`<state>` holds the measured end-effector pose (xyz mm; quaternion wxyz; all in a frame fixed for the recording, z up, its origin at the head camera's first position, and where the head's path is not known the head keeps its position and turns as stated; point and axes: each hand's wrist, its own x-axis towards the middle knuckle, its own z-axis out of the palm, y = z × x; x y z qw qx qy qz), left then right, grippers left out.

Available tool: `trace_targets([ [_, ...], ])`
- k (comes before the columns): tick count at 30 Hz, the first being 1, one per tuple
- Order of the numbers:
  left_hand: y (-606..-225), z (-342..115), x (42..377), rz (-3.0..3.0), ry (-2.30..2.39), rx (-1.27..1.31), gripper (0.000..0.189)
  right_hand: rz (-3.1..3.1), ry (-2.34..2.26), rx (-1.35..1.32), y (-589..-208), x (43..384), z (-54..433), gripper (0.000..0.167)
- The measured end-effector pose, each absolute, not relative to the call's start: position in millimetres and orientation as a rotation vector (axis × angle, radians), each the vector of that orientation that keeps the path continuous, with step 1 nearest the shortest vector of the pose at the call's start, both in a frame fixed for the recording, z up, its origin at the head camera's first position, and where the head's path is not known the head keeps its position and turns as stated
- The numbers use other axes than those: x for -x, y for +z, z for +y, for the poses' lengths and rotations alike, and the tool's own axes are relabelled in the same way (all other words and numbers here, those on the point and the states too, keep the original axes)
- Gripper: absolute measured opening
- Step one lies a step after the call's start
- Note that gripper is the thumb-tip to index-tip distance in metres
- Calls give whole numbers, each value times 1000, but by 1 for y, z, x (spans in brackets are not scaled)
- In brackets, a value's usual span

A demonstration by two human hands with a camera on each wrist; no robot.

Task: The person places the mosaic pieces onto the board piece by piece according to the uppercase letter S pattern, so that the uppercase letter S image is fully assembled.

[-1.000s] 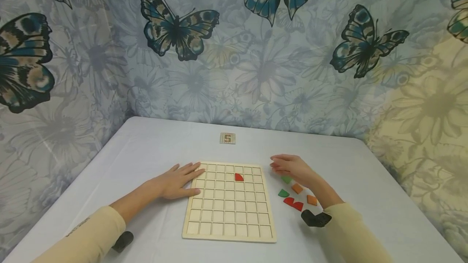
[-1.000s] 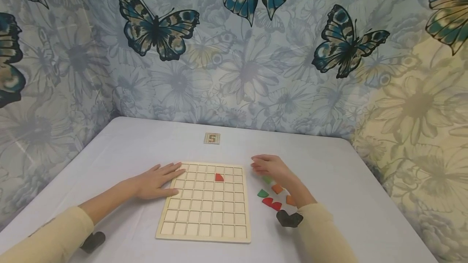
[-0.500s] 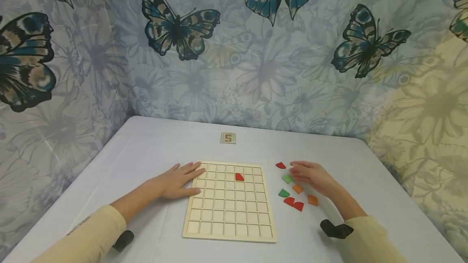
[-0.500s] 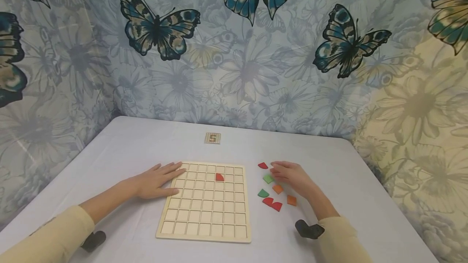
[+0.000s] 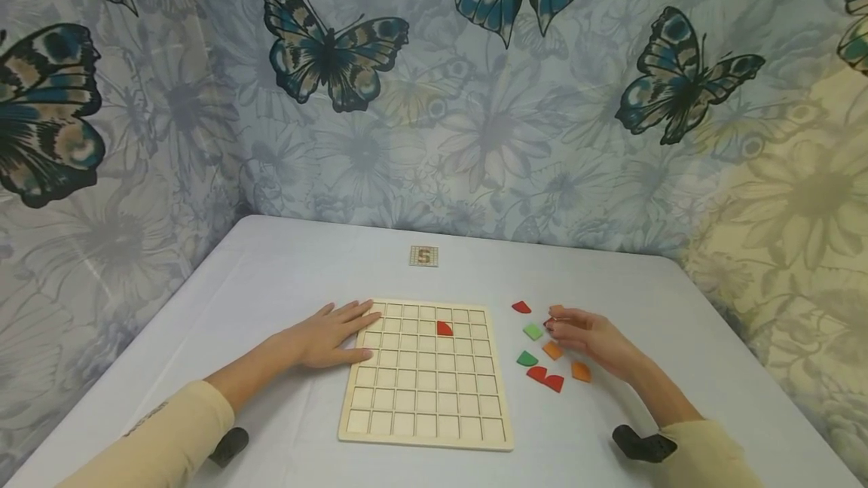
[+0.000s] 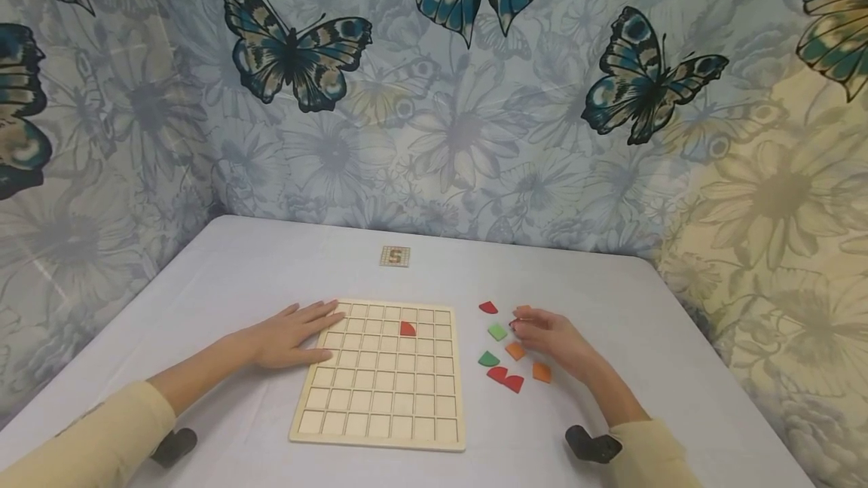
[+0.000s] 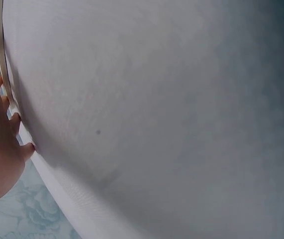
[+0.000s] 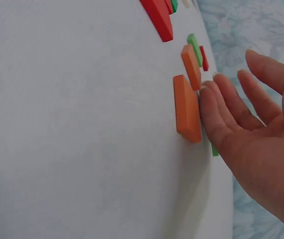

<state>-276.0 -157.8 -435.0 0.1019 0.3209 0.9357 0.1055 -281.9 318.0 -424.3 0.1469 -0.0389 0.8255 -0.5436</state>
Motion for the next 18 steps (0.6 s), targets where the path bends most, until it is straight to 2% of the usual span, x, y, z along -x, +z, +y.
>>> trace_targets([
  [9,-433,-157,275,2765,312,-959,78,2505,-1433,268,-433,278,325,45],
  [18,-432,-156,274,2761,317,-948,77,2639,-1324,325,-437,277,320,45],
])
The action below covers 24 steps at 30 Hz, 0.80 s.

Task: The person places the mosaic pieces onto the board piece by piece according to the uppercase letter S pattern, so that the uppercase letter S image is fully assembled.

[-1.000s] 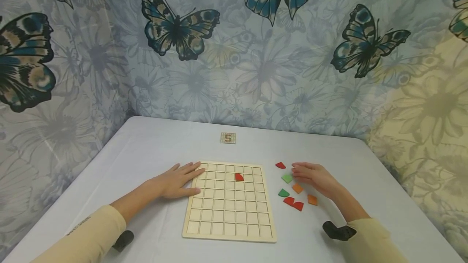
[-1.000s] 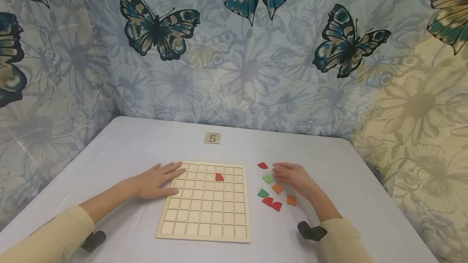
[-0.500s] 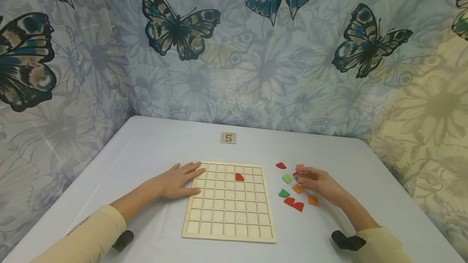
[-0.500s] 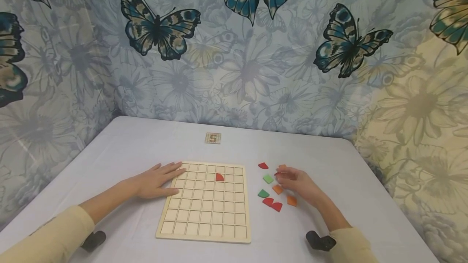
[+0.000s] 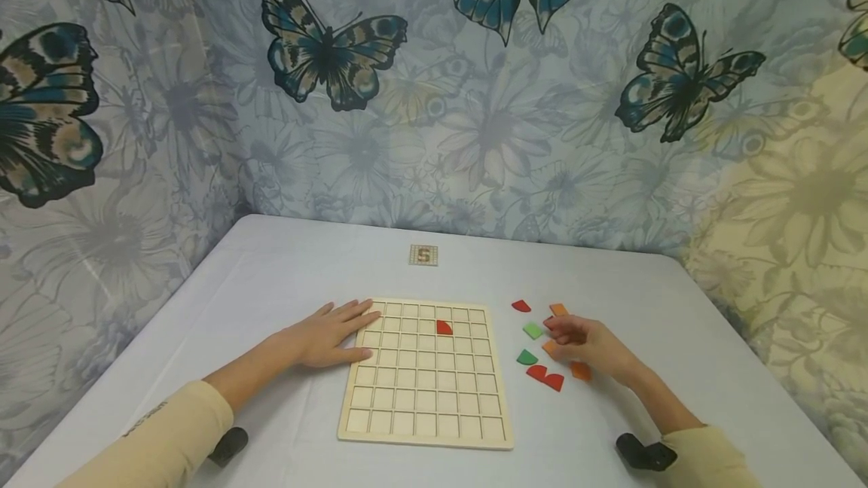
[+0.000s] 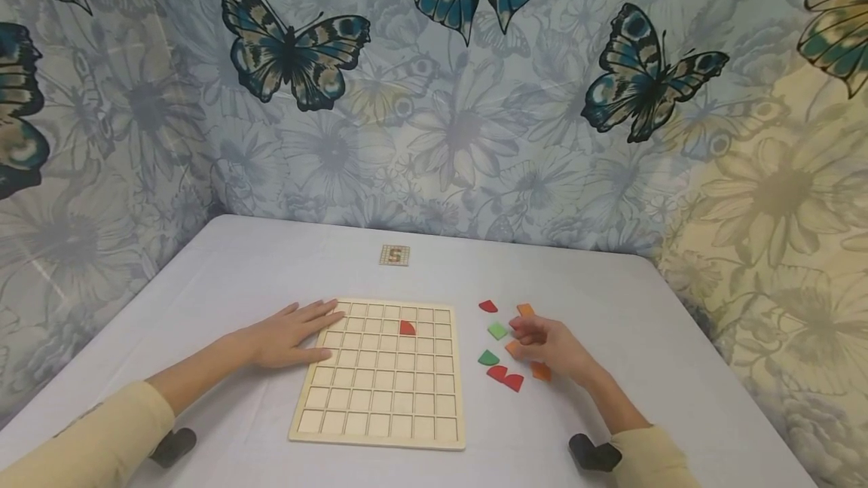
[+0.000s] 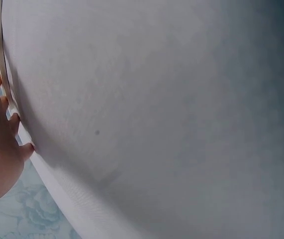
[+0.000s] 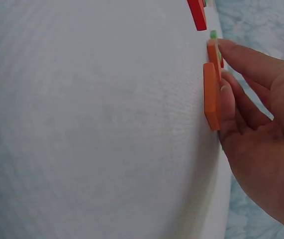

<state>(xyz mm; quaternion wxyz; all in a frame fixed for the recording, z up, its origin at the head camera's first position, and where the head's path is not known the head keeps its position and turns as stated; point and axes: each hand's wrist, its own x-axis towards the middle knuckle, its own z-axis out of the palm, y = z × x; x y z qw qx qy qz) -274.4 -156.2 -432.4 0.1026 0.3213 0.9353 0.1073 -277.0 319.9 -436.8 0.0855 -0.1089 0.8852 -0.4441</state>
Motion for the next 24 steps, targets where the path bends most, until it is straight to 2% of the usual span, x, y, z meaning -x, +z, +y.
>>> trace_targets([
  [9,-431,-157,275,2764,325,-950,76,2712,-1155,475,-433,279,318,41],
  [18,-429,-157,275,2756,322,-944,77,2750,-1139,382,-434,284,319,38],
  [24,-431,-157,275,2750,325,-949,76,2718,-1150,194,-431,283,316,31],
])
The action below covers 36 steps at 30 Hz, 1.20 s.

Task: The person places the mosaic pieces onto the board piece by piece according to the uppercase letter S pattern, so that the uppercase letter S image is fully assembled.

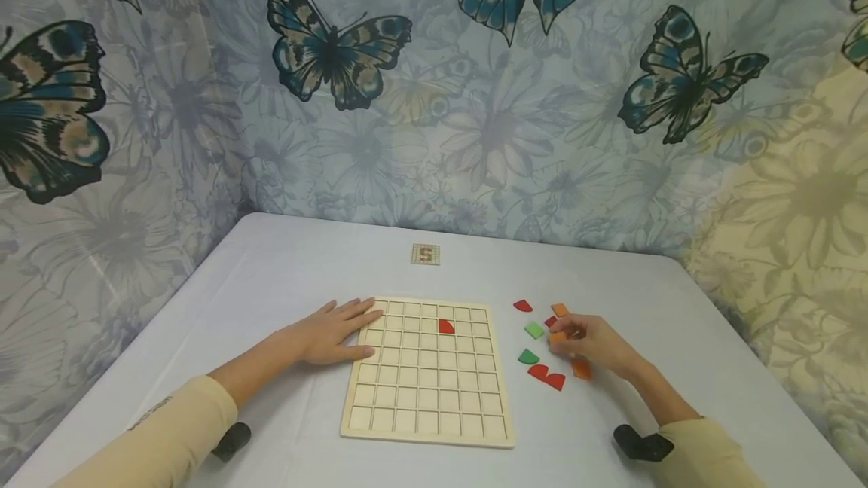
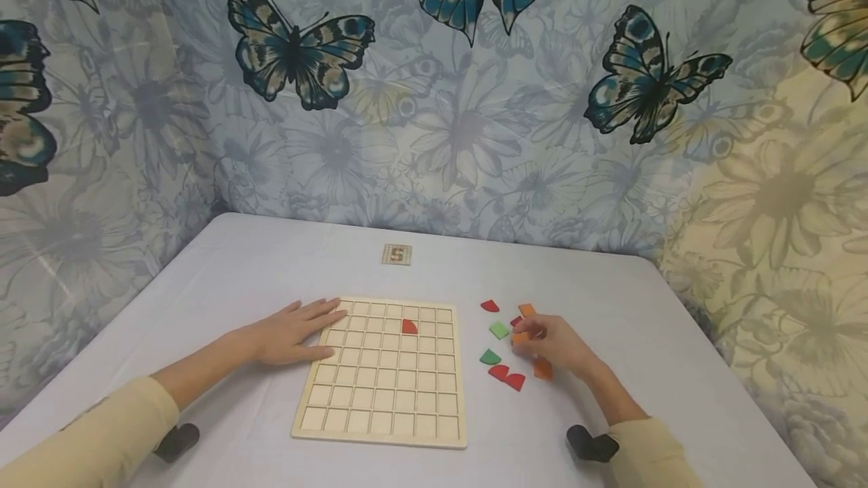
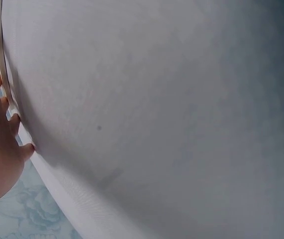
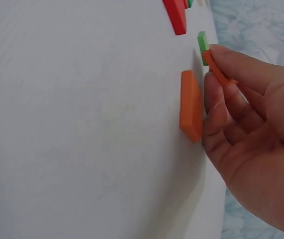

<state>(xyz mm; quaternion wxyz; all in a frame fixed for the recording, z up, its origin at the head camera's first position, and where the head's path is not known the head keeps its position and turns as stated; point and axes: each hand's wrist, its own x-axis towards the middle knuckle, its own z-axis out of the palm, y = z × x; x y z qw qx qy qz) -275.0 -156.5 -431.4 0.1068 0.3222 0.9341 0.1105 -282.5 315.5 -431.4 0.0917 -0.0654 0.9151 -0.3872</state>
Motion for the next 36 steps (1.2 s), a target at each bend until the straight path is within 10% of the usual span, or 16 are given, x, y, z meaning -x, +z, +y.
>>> trace_targets([
  [14,-434,-157,275,2760,320,-941,77,2660,-1185,-35,-417,291,288,51],
  [36,-432,-157,276,2757,306,-947,78,2382,-1452,-11,-411,302,229,37],
])
